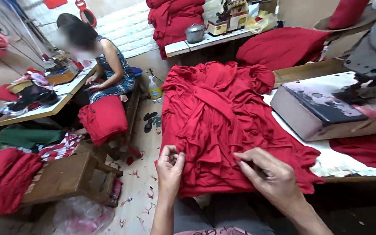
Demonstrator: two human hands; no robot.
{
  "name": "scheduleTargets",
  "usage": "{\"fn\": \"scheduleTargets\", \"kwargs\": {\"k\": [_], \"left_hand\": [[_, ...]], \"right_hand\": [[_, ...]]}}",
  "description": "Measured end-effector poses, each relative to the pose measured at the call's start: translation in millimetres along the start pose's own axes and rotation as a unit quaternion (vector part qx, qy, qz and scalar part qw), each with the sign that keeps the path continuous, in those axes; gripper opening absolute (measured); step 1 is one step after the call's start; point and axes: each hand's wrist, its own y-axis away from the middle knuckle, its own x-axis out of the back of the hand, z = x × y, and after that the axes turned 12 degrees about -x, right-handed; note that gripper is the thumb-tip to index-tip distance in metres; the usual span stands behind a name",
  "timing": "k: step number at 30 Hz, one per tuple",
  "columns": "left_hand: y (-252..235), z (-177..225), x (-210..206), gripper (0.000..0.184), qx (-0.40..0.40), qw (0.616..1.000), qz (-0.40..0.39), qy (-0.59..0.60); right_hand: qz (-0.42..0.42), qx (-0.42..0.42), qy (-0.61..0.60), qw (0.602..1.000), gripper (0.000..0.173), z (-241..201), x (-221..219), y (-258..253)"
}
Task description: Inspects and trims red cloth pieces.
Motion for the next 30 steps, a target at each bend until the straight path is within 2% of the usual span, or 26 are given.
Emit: {"fn": "scheduleTargets", "kwargs": {"k": [2,7,9,13,15,18,20,23,25,27,28,30], "left_hand": [[-0.4,1.2,-0.1,0.011,0.006,1.000,-0.002,0.001],[-2.1,0.0,0.4,0.011,0.002,1.000,-0.005,0.016],[-1.9,-0.5,-1.1,0.010,-0.002,1.000,-0.001,0.014],[0.0,-1.8,-2.2,0.010,-0.023,0.999,-0.017,-0.033],[0.6,-1.0,-0.7,0.011,-0.036,0.996,-0.041,-0.067],[-3.4,5.6,8.9,0.016,-0.028,0.986,-0.095,-0.132],[-9.9,11.0,14.8,0.023,-0.010,0.984,-0.075,-0.162],[-20.0,13.4,13.9,0.025,-0.025,0.986,0.013,-0.167],[-23.1,15.1,8.3,0.028,-0.049,0.990,0.002,-0.134],[-26.4,15.5,-0.7,0.043,-0.068,0.987,-0.064,-0.131],[-27.5,13.4,-5.7,0.040,-0.092,0.979,-0.091,-0.154],[-26.0,4.8,-15.3,0.014,-0.164,0.965,-0.076,-0.189]], "right_hand": [[0.001,0.006,0.009,1.000,0.020,1.4,-5.1,0.2],[0.060,-0.010,-0.071,0.996,0.018,-5.9,7.5,-14.3],[0.058,0.001,-0.076,0.995,0.022,-12.3,7.6,-22.3],[0.051,0.062,-0.087,0.993,0.018,-30.8,-10.1,-33.0],[0.011,0.091,-0.063,0.994,0.021,-33.0,-24.2,-33.8],[-0.077,0.089,0.041,0.992,0.020,-13.4,-50.0,-23.9],[-0.074,0.092,0.060,0.991,0.016,-4.7,-56.5,-14.5],[-0.040,0.106,0.076,0.991,0.018,-4.7,-56.5,-4.8],[-0.027,0.111,0.083,0.990,0.018,-4.0,-57.7,-1.0],[-0.025,0.114,0.087,0.989,0.018,-4.8,-57.9,-1.7],[-0.025,0.114,0.088,0.989,0.018,-5.1,-58.3,-1.7],[-0.029,0.114,0.089,0.989,0.018,-6.4,-57.8,-0.7]]}}
